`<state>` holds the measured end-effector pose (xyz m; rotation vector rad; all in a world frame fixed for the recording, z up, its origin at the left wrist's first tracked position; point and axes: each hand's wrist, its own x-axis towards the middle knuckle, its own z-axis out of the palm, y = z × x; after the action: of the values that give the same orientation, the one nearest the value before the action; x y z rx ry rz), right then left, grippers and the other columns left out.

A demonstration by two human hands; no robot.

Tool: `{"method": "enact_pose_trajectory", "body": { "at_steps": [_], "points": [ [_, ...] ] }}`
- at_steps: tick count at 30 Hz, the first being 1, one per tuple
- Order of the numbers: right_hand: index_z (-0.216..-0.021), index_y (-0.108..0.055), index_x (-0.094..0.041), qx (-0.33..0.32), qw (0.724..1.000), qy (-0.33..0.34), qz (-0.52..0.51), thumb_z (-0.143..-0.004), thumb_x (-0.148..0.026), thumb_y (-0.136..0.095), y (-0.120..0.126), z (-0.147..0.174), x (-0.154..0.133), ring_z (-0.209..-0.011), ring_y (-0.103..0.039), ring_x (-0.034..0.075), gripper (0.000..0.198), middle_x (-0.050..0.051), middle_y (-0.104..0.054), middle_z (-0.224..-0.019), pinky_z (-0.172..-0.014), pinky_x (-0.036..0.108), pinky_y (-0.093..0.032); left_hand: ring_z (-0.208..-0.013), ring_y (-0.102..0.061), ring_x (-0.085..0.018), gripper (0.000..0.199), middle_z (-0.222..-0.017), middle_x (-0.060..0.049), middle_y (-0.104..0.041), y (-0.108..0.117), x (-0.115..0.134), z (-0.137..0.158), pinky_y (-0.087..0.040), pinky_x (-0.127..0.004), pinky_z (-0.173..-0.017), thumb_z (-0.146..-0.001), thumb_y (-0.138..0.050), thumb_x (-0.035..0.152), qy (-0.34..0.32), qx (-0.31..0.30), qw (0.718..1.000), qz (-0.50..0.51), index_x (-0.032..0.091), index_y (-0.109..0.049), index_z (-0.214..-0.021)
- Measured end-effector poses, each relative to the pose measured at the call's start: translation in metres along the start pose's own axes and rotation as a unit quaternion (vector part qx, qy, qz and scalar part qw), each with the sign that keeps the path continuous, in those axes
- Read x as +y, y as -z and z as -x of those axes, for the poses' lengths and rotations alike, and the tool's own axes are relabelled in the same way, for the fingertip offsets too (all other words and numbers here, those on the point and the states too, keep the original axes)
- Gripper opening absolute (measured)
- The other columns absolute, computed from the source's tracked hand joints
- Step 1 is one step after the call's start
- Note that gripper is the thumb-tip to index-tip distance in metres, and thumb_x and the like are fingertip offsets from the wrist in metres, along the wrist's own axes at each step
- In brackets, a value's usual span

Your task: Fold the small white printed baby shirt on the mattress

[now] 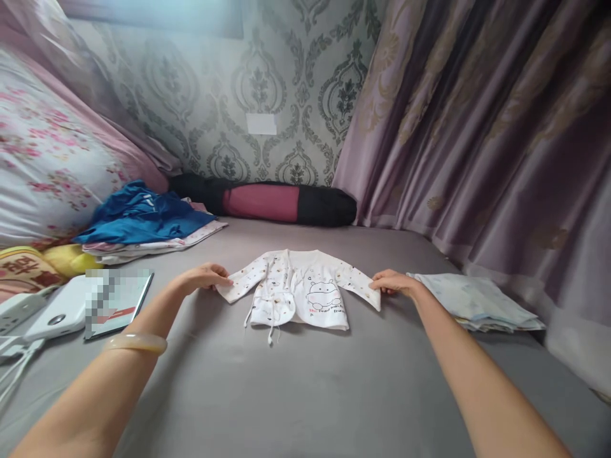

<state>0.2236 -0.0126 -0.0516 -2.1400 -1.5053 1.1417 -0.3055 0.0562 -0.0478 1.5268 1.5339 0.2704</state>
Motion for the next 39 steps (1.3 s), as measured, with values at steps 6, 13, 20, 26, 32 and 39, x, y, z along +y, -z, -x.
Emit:
{"method": "enact_pose_trajectory", "body": {
  "at_steps": [6, 13, 20, 26, 32, 39],
  "points": [
    [-0.070, -0.061, -0.017, 0.149, 0.979, 0.072, -0.118, -0.066, -0.037, -0.064, -0.012, -0.009, 0.010, -0.061, -0.049, 0.011, 0.020, -0.002, -0.058, -0.063, -0.055, 0.022, -0.035, -0.068, -0.054, -0.017, 0.047, -0.068, 0.000, -0.057, -0.001, 0.002, -0.004, -0.038, -0.023, -0.054, -0.045, -0.068, 0.052, -0.036, 0.154, 0.983, 0.095, 0.019, -0.061, -0.078],
    [-0.084, -0.062, -0.018, 0.280, 0.949, 0.142, 0.043, -0.079, -0.042, -0.059, -0.017, -0.022, 0.015, -0.077, -0.056, 0.017, 0.025, 0.002, -0.063, -0.080, -0.071, 0.026, -0.041, -0.053, -0.045, -0.013, 0.054, -0.059, 0.004, -0.048, -0.004, -0.004, -0.018, -0.034, -0.022, -0.049, -0.053, -0.057, 0.049, -0.076, 0.244, 0.961, 0.105, 0.016, -0.059, -0.095],
    [-0.111, -0.061, -0.017, 0.273, 0.927, 0.124, 0.226, -0.093, -0.029, -0.048, -0.021, -0.011, 0.011, -0.104, -0.056, 0.021, 0.025, 0.010, -0.061, -0.113, -0.088, 0.029, -0.039, -0.074, -0.057, -0.020, 0.054, -0.075, -0.003, -0.058, 0.004, -0.018, -0.042, -0.046, -0.029, -0.067, -0.067, -0.053, 0.042, -0.103, 0.322, 0.940, -0.047, 0.016, -0.059, -0.115],
    [-0.118, -0.059, -0.013, 0.380, 0.886, 0.062, 0.258, -0.092, -0.021, -0.044, -0.038, 0.022, -0.005, -0.111, -0.054, 0.027, 0.030, 0.018, -0.057, -0.121, -0.089, 0.033, -0.039, -0.103, -0.057, -0.030, 0.051, -0.102, -0.012, -0.063, -0.009, -0.007, -0.009, -0.046, -0.038, -0.083, -0.071, -0.057, 0.045, -0.060, 0.352, 0.920, -0.161, 0.017, -0.059, -0.114],
    [-0.109, -0.058, -0.019, 0.106, 0.988, 0.090, 0.073, -0.082, -0.023, -0.052, -0.080, 0.071, -0.024, -0.065, -0.062, 0.016, 0.028, 0.002, -0.067, -0.074, -0.060, 0.024, -0.043, -0.070, -0.061, -0.019, 0.049, -0.075, -0.003, -0.066, -0.062, 0.001, 0.061, -0.043, -0.027, -0.062, -0.068, -0.063, 0.052, -0.124, 0.044, 0.991, 0.012, 0.016, -0.061, -0.102],
    [-0.134, -0.041, -0.018, 0.053, 0.981, 0.128, 0.134, -0.074, -0.025, -0.057, -0.125, 0.112, -0.028, -0.075, -0.061, 0.017, 0.062, 0.001, -0.067, -0.083, -0.066, 0.024, -0.042, -0.065, -0.056, -0.013, 0.056, -0.086, -0.001, -0.063, -0.111, -0.001, 0.090, -0.041, -0.024, -0.056, -0.066, -0.063, 0.032, -0.156, 0.018, 0.986, 0.055, 0.019, -0.049, -0.118]
  ]
}}
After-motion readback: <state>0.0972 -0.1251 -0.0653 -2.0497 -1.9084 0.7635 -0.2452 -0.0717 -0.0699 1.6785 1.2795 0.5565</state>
